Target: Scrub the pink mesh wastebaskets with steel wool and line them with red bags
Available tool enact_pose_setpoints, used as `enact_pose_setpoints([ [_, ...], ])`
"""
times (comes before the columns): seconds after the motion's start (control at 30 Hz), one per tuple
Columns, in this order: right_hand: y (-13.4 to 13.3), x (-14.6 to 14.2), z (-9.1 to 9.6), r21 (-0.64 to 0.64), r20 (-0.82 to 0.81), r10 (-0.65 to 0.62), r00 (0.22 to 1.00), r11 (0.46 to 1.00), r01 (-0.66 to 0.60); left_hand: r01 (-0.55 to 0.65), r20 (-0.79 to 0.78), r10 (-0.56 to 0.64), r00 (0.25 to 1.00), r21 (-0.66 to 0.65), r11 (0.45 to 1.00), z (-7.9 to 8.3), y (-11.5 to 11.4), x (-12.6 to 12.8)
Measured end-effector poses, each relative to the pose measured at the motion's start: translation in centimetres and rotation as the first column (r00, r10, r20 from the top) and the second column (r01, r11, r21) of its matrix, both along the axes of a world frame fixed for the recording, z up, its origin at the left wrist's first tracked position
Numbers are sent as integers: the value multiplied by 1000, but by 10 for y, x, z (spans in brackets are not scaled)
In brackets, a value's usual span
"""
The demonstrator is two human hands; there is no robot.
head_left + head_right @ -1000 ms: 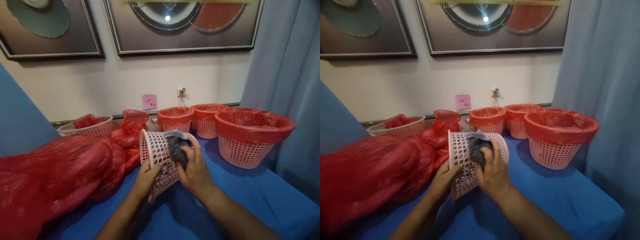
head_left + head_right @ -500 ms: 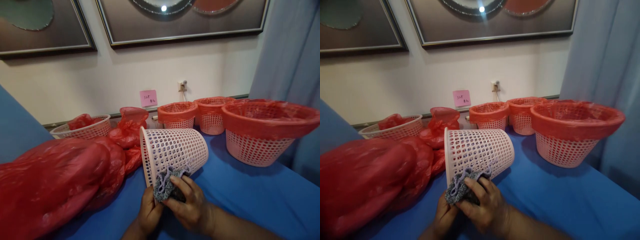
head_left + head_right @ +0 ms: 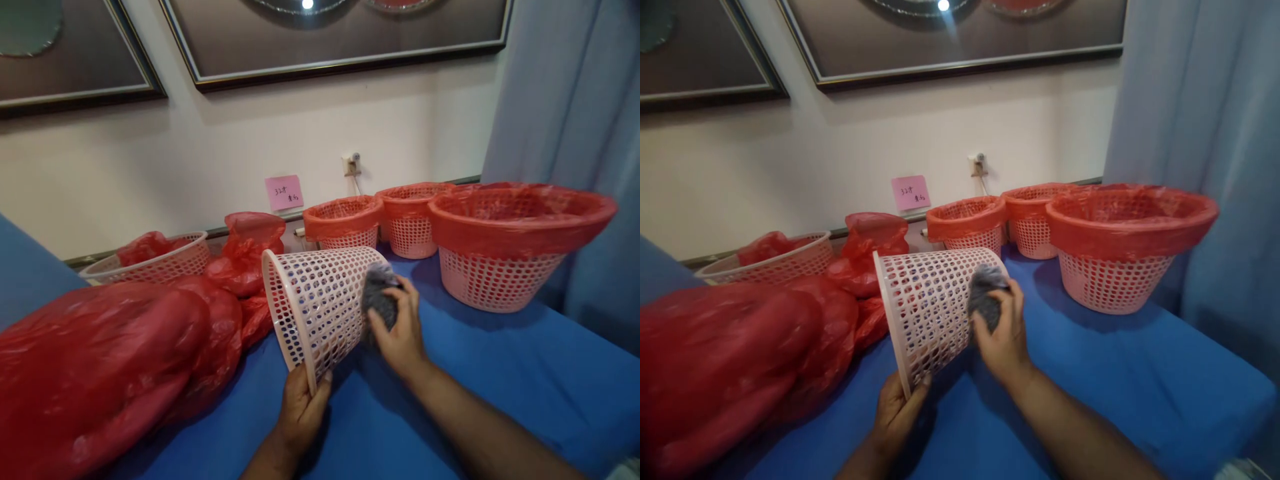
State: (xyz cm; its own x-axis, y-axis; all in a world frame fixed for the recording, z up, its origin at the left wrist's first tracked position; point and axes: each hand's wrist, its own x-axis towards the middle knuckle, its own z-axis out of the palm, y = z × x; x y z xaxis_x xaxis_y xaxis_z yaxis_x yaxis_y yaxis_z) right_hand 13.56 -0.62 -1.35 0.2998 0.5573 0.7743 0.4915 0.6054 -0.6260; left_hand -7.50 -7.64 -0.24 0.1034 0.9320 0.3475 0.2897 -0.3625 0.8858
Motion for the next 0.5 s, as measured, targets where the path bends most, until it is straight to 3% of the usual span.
enact_pose_setpoints([
  [0.1,-45,-29,8,205,362,203,910,935,-290,-27,15,26,1000,21,999,-4,2,-4],
  [0.17,-58,-38,8,294,467,209,859,879,-374,-43,36,42,998,27,999,-8,4,-7],
  [0.2,-55,-38,7,306,474,197,858,877,-370,-52,44,51,998,18,998,-9,4,-8],
  [0.27,-33,-27,1,228,387,165,907,936,-267,-74,54,74,996,-16,997,-9,5,-8],
  [0.33,3,-5,-7,22,185,93,978,995,-98,-91,48,93,994,-50,995,-7,6,-6],
  [0.43,50,26,-16,-277,-131,-102,986,959,62,-88,10,89,996,-55,995,-5,5,-3],
  [0.5,56,32,-16,-316,-148,-128,981,946,75,-78,-16,77,997,-48,996,-4,5,-2],
])
